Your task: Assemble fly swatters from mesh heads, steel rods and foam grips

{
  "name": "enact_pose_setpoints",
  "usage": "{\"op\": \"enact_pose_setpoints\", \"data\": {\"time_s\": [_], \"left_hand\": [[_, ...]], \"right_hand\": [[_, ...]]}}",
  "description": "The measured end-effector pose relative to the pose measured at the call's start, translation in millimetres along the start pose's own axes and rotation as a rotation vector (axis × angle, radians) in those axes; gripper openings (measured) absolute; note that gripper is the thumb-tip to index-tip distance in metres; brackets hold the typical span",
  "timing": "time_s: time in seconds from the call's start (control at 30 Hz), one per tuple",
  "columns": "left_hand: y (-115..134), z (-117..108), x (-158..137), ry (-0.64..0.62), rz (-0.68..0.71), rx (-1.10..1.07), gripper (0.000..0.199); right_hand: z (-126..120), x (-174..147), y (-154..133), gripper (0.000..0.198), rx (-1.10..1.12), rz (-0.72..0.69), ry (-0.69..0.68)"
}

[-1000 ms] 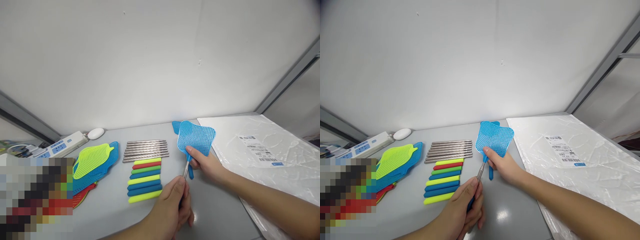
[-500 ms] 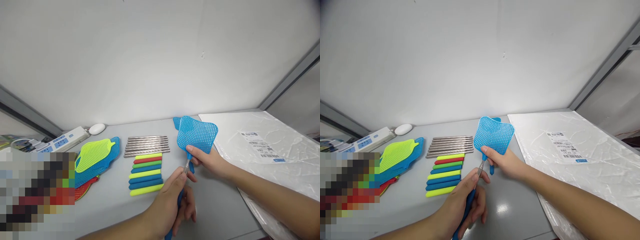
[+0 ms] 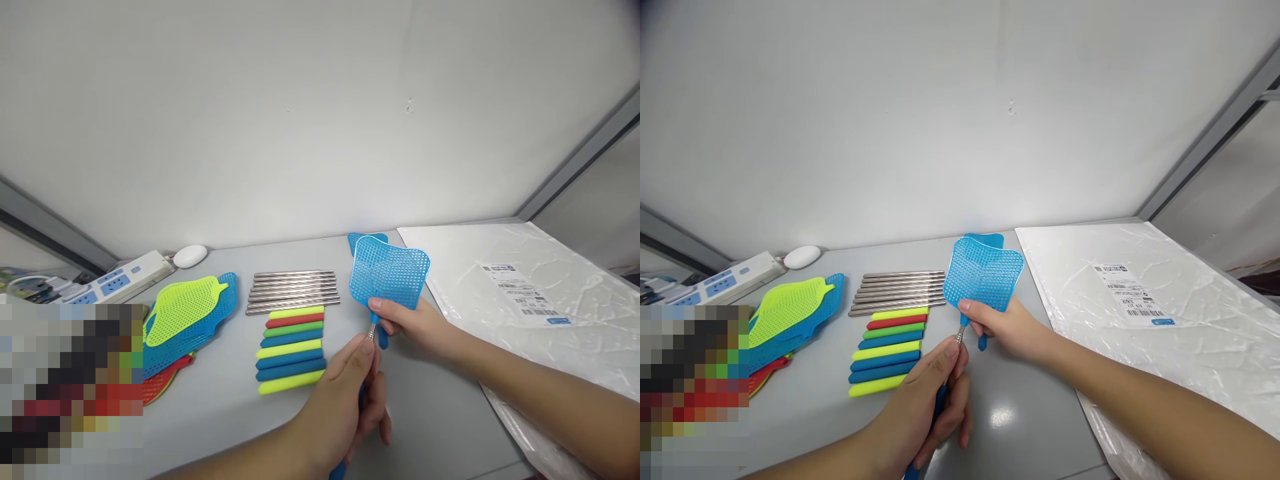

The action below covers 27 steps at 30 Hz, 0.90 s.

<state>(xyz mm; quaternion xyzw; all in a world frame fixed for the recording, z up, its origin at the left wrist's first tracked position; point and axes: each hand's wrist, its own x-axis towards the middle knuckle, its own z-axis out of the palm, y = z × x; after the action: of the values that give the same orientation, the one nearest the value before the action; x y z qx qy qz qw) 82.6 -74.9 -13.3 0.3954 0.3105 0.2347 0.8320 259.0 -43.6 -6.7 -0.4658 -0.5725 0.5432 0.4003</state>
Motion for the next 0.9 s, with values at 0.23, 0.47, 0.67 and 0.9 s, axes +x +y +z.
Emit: {"op": "enact_pose_setpoints", "data": {"time_s": [0.23, 0.47, 0.67, 0.9], "left_hand": [[6, -5, 0, -0.199, -0.102, -0.303, 0.043], [4, -14, 1, -0.448, -0.253, -0.526, 0.048], [2, -14, 3, -0.421, -0.246, -0.485, 0.049], [-4, -15, 5, -0.431, -0.177, -0.479, 0.051]], "right_hand": [[1, 2, 2, 0.049, 0.051, -0.008, -0.008], [-3, 4, 8, 0.047, 0.103, -0.005, 0.038], [-10, 6, 8, 0.048, 0.052, -0.042, 0.108], [1, 0, 3, 0.033, 0.089, 0.027, -0.116]]}}
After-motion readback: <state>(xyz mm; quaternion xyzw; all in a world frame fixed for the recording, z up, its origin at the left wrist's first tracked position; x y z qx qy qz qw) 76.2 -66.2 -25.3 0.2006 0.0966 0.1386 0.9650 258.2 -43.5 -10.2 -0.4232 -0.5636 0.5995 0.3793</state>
